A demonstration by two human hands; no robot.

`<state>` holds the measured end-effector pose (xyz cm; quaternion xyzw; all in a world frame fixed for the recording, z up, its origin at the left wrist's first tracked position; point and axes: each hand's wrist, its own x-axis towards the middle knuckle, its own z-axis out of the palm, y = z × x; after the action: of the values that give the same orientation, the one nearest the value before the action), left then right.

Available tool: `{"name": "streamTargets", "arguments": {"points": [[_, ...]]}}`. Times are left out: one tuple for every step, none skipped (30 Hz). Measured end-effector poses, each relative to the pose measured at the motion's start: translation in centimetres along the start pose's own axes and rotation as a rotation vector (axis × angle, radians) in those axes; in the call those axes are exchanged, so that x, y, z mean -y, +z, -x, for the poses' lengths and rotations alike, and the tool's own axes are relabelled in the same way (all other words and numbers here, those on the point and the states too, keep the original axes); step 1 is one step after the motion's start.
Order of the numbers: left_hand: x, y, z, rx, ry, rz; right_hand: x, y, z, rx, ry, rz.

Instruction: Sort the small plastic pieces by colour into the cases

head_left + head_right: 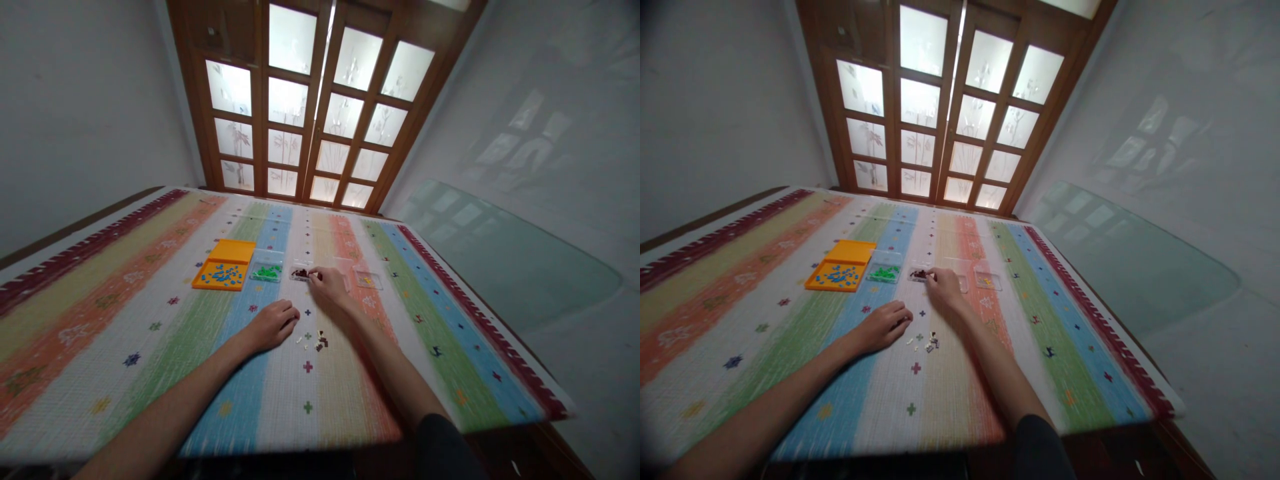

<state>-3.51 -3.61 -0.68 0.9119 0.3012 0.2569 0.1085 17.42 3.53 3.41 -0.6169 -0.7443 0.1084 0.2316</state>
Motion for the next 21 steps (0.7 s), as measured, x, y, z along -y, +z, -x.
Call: {"name": "streamTargets", "arguments": {"points": [[0.0, 0.0, 0.0, 0.002, 0.000, 0.000, 0.2, 0.2, -0.2, -0.002, 0.016, 0.017], [0.0, 0.0, 0.0, 0.005, -0.001, 0.002, 0.3, 0.3, -0.3, -0.003, 0.027, 0.032], [0.0, -0.1, 0.0, 0.007, -0.002, 0.003, 0.4, 0.4, -0.3, -0.002, 0.031, 0.047], [0.0, -0.1, 0.0, 0.010, -0.003, 0.006, 0.4, 0.4, -0.3, -0.003, 0.030, 0.061], [-0.1, -0.1, 0.0, 0.013, -0.005, 0.008, 0.3, 0.4, -0.2, -0.004, 0.024, 0.074], [-0.1, -0.1, 0.0, 0.015, -0.007, 0.010, 0.2, 0.3, -0.1, -0.007, 0.015, 0.085], [-0.1, -0.1, -0.1, 0.017, -0.010, 0.012, 0.0, 0.1, 0.1, -0.011, 0.010, 0.094], [-0.1, -0.1, 0.0, 0.018, -0.014, 0.012, -0.3, -0.2, 0.3, -0.016, 0.007, 0.101], [-0.1, -0.1, 0.0, 0.019, -0.015, 0.012, -0.6, -0.5, 0.5, -0.022, 0.006, 0.103], [-0.1, -0.1, 0.0, 0.019, -0.017, 0.013, -1.0, -0.8, 0.8, -0.021, 0.001, 0.096], [-0.1, -0.1, 0.0, 0.019, -0.018, 0.013, -1.4, -1.2, 1.1, -0.007, -0.013, 0.080], [-0.1, -0.1, 0.0, 0.020, -0.016, 0.014, -1.9, -1.7, 1.5, 0.020, -0.042, 0.053], [-0.1, -0.1, 0.0, 0.021, -0.014, 0.016, -2.3, -2.1, 1.9, 0.063, -0.085, 0.018], [-0.1, -0.1, 0.0, 0.021, -0.012, 0.018, -2.7, -2.6, 2.5, 0.116, -0.140, -0.024], [-0.1, 0.0, 0.0, 0.019, -0.011, 0.021, -3.1, -3.0, 3.1, 0.174, -0.195, -0.068], [0.0, 0.0, 0.0, 0.018, -0.010, 0.023, -3.5, -3.3, 3.7, 0.240, -0.242, -0.111], [0.0, 0.0, 0.0, 0.014, -0.010, 0.024, -3.8, -3.6, 4.4, 0.308, -0.276, -0.154], [0.0, 0.0, 0.0, 0.010, -0.009, 0.023, -4.0, -3.7, 5.2, 0.380, -0.296, -0.198], [0.0, 0.0, 0.0, 0.009, -0.009, 0.020, -4.2, -3.8, 5.9, 0.449, -0.303, -0.242], [0.0, 0.0, 0.0, 0.010, -0.009, 0.016, -4.3, -3.7, 6.6, 0.505, -0.301, -0.287], [0.0, 0.0, 0.0, 0.012, -0.009, 0.014, -4.4, -3.5, 7.2, 0.550, -0.292, -0.329]]}}
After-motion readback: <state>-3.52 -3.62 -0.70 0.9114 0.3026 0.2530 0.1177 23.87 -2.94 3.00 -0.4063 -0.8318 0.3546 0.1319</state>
